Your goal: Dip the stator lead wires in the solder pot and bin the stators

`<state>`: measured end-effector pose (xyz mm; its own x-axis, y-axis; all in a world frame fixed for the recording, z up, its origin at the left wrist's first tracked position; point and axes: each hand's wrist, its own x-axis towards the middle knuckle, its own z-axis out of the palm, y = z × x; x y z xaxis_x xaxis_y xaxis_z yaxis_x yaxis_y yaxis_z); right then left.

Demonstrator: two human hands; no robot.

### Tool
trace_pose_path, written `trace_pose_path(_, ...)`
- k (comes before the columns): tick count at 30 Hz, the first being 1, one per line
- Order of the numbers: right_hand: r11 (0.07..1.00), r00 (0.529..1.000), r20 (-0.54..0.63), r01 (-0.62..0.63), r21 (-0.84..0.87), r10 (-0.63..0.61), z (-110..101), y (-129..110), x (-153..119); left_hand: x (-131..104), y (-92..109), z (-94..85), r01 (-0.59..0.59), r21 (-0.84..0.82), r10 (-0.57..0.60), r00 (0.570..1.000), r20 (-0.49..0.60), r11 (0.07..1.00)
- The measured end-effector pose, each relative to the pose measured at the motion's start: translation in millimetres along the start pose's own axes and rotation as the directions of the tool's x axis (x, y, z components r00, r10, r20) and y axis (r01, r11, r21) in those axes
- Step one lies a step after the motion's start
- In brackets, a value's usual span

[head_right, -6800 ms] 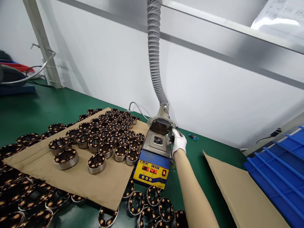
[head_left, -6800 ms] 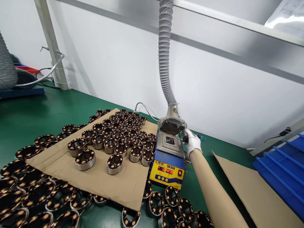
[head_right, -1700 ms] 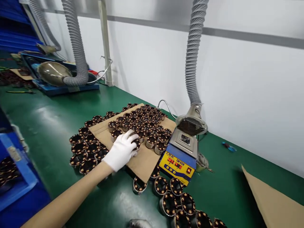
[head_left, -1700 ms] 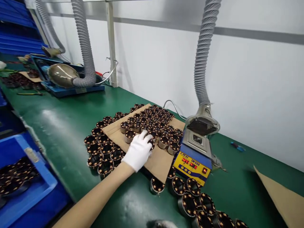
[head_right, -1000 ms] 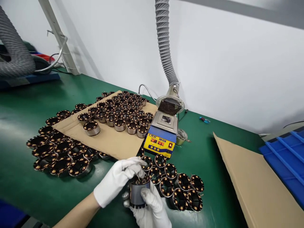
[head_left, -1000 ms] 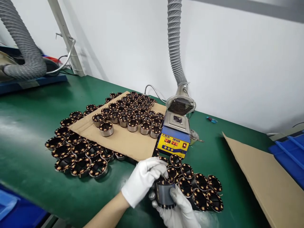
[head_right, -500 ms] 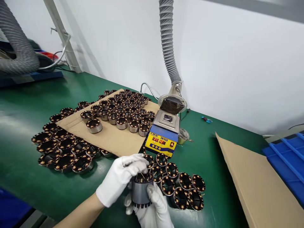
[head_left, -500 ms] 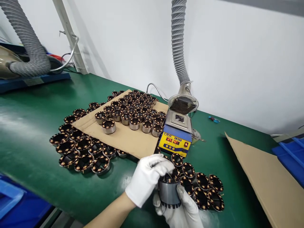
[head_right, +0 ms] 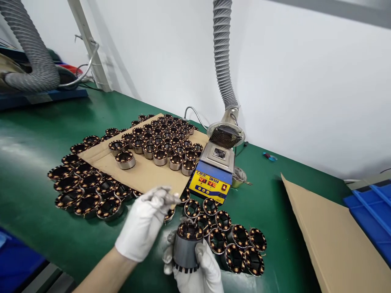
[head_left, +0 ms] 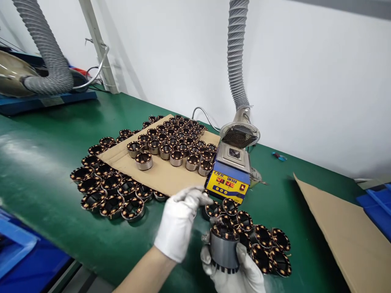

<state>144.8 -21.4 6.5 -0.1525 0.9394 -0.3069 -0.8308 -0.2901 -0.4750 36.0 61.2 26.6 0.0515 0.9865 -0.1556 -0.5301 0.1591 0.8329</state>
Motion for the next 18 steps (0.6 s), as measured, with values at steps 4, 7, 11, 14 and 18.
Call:
trace_pose_path(4, 0.998, 0.999, -0.043, 0.004, 0.057, -0.002, -4, -1, 0, -6, 3, -3.3, 0.136, 0.243, -0.186, 0.964, 0.193, 0.96)
trace_pose_path(7, 0.999, 0.999, -0.044, 0.005, 0.046, -0.003, -7, 3, 2, -17, -6, 0.1, 0.107, 0.227, -0.165, 0.952, 0.258, 0.968)
trace_pose_path(11, 0.998, 0.998, 0.026, -0.053, 0.02, 0.053, -1, 2, -1, -13, -4, 0.1, -0.083, 0.073, 0.074, 0.99, 0.119, 0.994)
trace_pose_path(14, 0.998, 0.998, 0.039, -0.042, 0.041, 0.04, 1, 0, -3, -7, 7, 0.8, -0.105, 0.074, 0.101, 0.994, 0.047, 0.992)
trace_pose_path(18, 0.995, 0.997, -0.05, 0.068, 0.079, -0.064, -2, 5, 1, -14, 12, 10.6, 0.067, 0.274, -0.152, 0.941, 0.302, 0.959)
